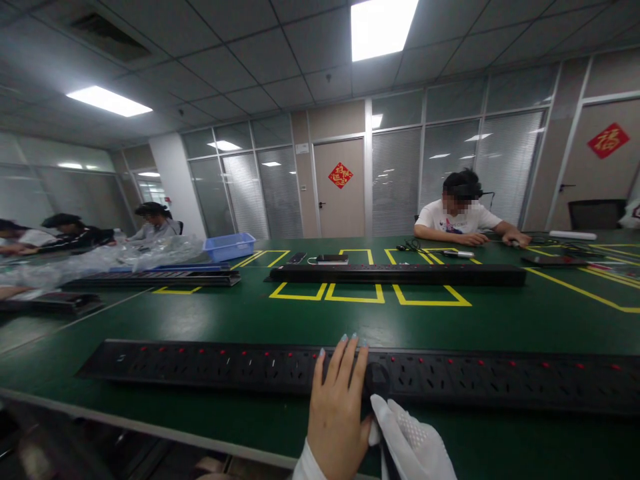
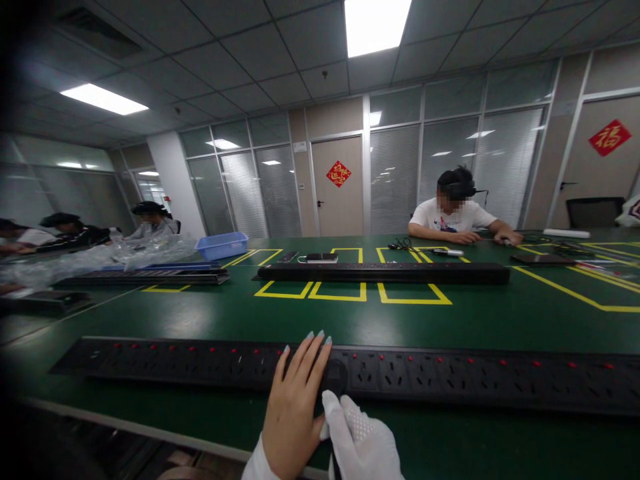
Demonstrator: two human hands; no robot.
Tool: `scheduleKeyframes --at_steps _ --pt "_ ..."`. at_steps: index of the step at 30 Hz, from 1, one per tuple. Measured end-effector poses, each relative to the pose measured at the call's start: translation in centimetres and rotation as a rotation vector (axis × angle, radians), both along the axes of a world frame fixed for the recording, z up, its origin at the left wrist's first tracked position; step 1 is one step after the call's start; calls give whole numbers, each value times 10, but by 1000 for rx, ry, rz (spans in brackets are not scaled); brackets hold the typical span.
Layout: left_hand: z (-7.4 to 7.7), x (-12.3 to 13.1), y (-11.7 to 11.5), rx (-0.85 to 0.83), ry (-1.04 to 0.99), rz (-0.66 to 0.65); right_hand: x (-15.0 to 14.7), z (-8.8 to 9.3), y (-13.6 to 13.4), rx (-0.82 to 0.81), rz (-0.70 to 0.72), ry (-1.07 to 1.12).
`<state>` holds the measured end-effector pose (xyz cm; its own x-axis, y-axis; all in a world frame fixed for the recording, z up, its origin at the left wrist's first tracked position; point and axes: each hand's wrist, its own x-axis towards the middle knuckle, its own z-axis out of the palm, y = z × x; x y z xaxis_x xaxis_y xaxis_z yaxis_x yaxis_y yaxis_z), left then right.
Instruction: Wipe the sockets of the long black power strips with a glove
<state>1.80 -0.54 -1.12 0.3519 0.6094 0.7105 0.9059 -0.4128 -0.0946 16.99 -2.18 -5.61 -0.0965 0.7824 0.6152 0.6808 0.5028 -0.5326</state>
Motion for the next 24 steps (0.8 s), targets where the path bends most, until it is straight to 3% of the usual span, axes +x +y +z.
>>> scheduleKeyframes --at_steps 9,16,24 --pt "0 0 0 -7 -26 -9 3 14 -6 -6 40 -17" --pt "1 0 1 10 -31 -16 4 6 -5 90 -13 -243" --pt "1 0 1 -15 -63 -19 12 3 -4 161 34 -521"
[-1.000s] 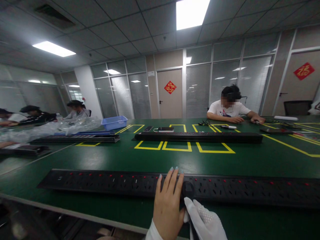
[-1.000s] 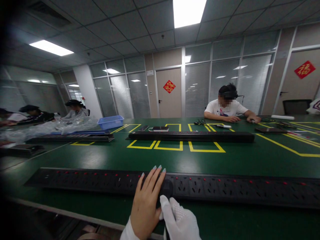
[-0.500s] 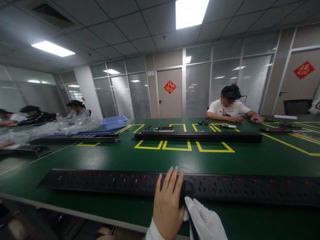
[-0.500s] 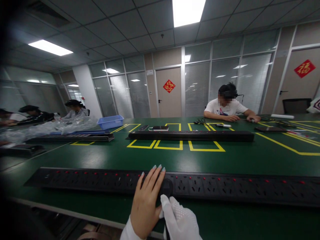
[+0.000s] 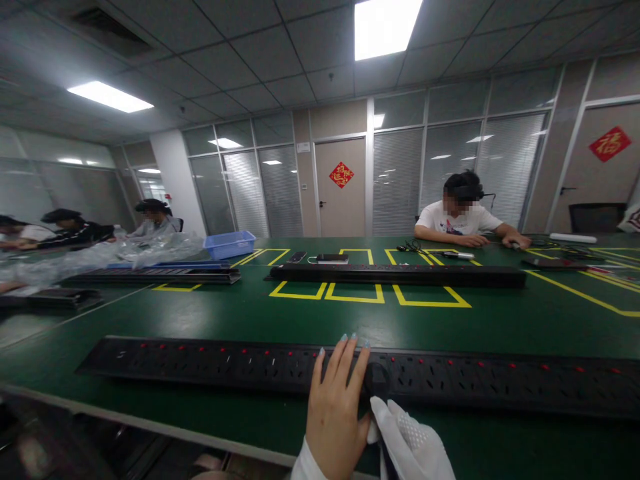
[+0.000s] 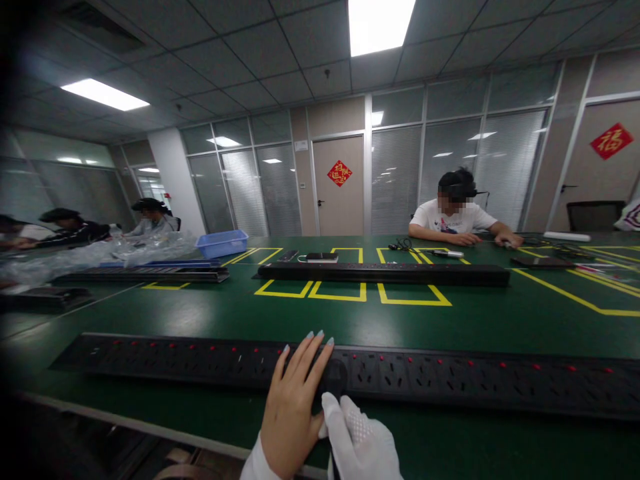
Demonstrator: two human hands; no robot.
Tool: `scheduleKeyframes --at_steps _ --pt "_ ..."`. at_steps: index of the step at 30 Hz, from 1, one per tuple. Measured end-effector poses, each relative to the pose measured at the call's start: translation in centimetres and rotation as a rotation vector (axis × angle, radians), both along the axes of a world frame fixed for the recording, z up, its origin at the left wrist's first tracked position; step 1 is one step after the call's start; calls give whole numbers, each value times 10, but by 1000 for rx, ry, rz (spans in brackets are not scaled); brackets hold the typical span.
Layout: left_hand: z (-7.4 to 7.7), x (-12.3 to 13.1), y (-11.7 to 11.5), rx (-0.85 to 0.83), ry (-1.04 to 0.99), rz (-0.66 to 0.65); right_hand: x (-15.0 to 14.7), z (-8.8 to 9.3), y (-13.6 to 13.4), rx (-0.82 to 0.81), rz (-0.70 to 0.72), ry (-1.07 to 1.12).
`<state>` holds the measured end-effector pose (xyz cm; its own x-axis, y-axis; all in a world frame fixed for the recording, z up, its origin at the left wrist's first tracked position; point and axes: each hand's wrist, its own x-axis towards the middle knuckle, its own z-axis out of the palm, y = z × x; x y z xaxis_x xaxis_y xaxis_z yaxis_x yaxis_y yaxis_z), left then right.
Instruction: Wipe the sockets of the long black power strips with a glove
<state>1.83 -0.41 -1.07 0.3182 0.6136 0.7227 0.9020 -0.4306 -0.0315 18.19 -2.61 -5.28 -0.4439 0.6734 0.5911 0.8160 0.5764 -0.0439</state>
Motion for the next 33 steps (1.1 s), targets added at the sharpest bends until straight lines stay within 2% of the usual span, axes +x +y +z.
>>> scheduleKeyframes --at_steps 2,4,11,17,24,27,33 --pt "0 0 -1 -8 4 0 0 2 -2 2 24 -46" --pt "0 0 -1 -15 4 0 -1 3 -2 -41 9 -4" --pt "-1 0 0 16 15 -1 -7 4 -1 -192 -58 435" --pt "1 0 -2 -5 5 -9 -7 22 -9 -168 34 330" --pt "2 1 0 -15 -12 -14 -2 3 -4 -43 -23 78" --pt "0 1 -1 -24 -22 -11 -2 2 -5 -49 -52 149" --pt "1 1 -2 -38 -9 -11 -8 15 -10 -141 -23 371"
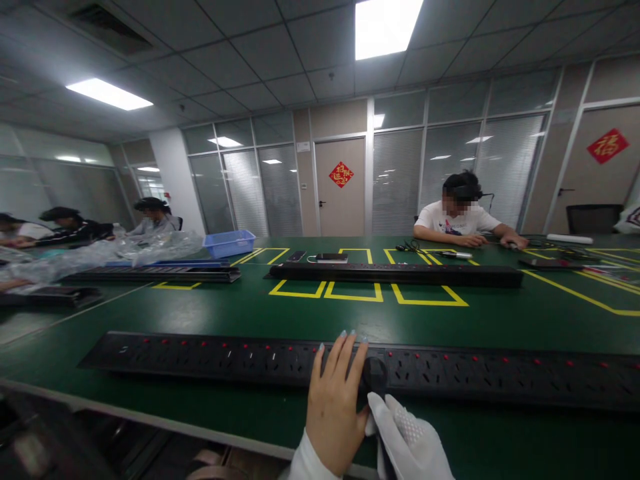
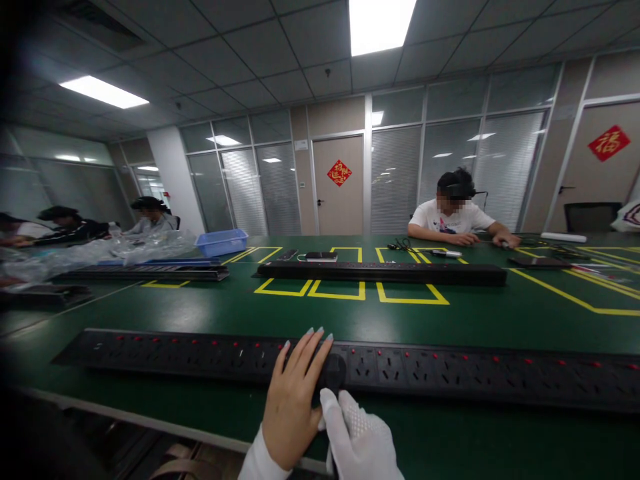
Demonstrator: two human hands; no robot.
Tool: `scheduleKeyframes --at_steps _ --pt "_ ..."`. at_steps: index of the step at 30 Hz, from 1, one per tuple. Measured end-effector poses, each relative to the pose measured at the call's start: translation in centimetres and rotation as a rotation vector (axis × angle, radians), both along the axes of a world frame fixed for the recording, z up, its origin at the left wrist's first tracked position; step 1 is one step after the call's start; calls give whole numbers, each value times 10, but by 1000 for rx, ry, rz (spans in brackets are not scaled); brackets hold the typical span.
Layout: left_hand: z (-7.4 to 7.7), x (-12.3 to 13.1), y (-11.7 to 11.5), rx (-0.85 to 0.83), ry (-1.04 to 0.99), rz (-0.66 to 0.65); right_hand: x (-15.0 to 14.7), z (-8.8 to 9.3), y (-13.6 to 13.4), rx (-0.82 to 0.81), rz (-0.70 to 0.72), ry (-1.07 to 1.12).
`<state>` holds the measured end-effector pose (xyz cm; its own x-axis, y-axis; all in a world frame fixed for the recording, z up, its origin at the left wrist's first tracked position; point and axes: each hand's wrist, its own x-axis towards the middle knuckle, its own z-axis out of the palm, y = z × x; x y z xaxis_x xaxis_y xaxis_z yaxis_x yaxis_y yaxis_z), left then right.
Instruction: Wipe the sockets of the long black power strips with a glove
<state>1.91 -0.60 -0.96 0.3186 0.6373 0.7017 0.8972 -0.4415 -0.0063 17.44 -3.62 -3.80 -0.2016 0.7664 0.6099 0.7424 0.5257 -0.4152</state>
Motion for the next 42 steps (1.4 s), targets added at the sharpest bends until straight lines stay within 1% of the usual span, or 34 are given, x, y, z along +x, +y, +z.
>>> scheduleKeyframes --at_steps 2,4,6,8,10,12,14,16,18,20,22,23,24,25,27,32,39,42 --pt "0 0 1 11 6 4 0 -2 2 -6 -35 -28" --pt "0 0 2 31 11 8 2 -7 5 28 -52 -121" --pt "0 0 2 49 13 13 4 -10 7 83 -13 -217" --pt "0 0 2 53 12 17 6 -9 6 123 27 -251" --pt "0 0 1 47 9 18 5 -4 4 119 28 -199" --pt "0 0 1 35 10 15 3 -1 2 78 5 -112" --pt "0 0 2 31 13 9 1 -3 3 38 -24 -50" --pt "-1 -1 2 35 15 5 0 -9 6 28 -43 -29" --pt "0 -1 1 43 14 4 1 -15 10 73 -37 -46" --pt "0 -1 0 46 13 3 1 -15 11 152 -6 -89" --pt "0 -1 0 40 14 3 0 -11 9 119 46 -115" --pt "0 -1 0 34 15 2 -1 -7 7 65 25 -75" --pt "0 -1 0 26 16 1 -3 -5 6 17 -36 -26" --pt "0 -1 0 18 17 -2 -4 -3 4 1 -53 -16" --pt "0 -1 0 7 16 -5 -4 -4 4 9 -77 -46" --pt "-1 0 1 5 14 -6 -3 -14 9 73 -72 -90" --pt "0 -1 -1 -7 4 -19 -6 -6 5 150 -120 -123" --pt "-1 -1 0 -7 3 -18 -5 -6 5 152 -119 -135"
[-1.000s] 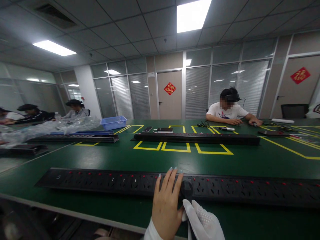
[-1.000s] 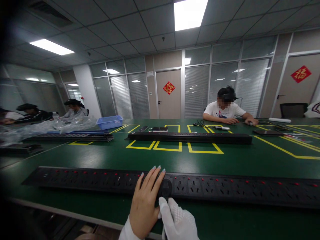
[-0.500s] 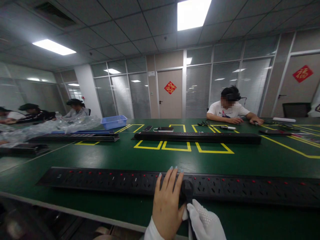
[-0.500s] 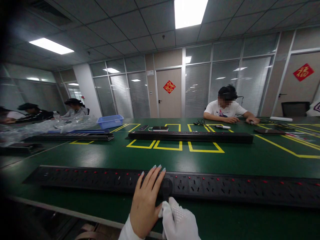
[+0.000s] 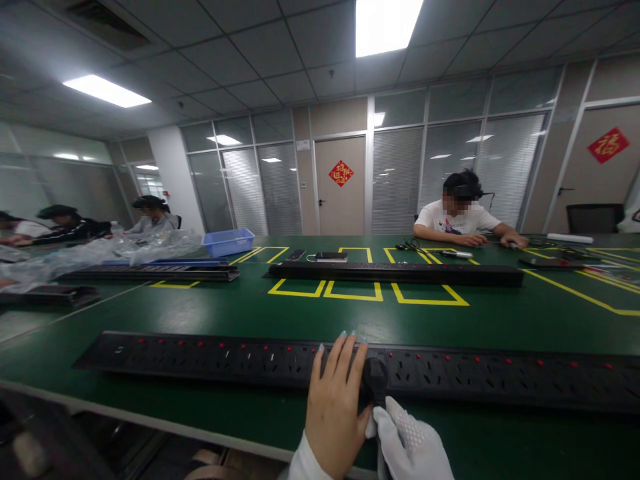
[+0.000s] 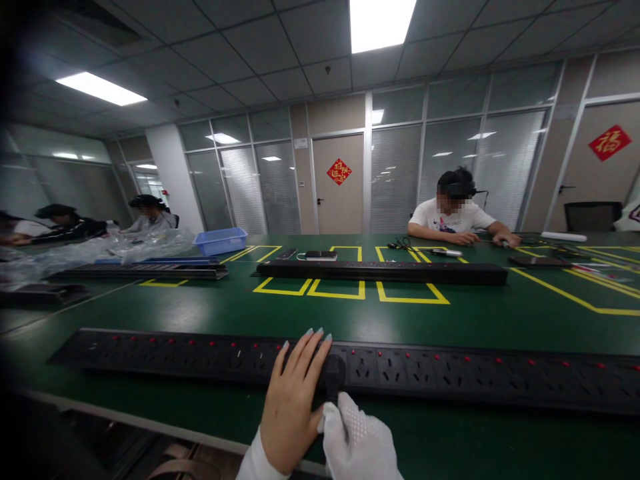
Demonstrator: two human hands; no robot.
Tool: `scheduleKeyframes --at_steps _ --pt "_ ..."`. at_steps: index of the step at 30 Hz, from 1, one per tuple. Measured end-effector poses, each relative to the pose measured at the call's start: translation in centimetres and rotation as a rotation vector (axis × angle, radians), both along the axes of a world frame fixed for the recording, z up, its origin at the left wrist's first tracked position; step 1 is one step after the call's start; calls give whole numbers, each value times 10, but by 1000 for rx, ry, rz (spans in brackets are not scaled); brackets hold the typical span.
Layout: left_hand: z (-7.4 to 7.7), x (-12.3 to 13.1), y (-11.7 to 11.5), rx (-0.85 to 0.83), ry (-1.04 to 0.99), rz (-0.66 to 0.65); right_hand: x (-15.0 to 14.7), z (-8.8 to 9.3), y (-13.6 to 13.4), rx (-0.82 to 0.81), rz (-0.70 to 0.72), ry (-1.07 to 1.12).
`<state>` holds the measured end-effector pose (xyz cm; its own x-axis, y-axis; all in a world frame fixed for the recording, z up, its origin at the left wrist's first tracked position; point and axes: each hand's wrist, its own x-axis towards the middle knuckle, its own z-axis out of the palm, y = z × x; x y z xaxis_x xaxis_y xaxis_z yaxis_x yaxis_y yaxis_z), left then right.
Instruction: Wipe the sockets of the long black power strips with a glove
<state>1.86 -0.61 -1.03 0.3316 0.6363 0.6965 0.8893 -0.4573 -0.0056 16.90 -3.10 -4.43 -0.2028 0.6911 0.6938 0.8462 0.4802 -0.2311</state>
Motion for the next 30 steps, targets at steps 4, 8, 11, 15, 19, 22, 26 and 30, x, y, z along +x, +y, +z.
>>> scheduleKeyframes --at_steps 4,8,11,15,19,22,26,30 --pt "-1 1 0 -5 -6 12 1 1 1 -33 11 -21" --pt "-1 1 0 -13 4 15 -1 7 -2 -63 3 -15" --pt "-1 0 0 -16 13 22 -1 9 -4 -60 -10 -13" --pt "-2 -1 2 -16 20 22 0 5 -2 -31 10 -24" --pt "-2 -1 1 -30 21 30 -1 4 -1 19 11 -15" --pt "-1 -1 0 -32 26 33 -4 7 -3 34 -1 -11" --pt "-2 -2 1 -16 41 36 -6 9 -4 17 -23 26" --pt "-3 -1 1 -9 43 34 -7 7 -1 4 -29 37"
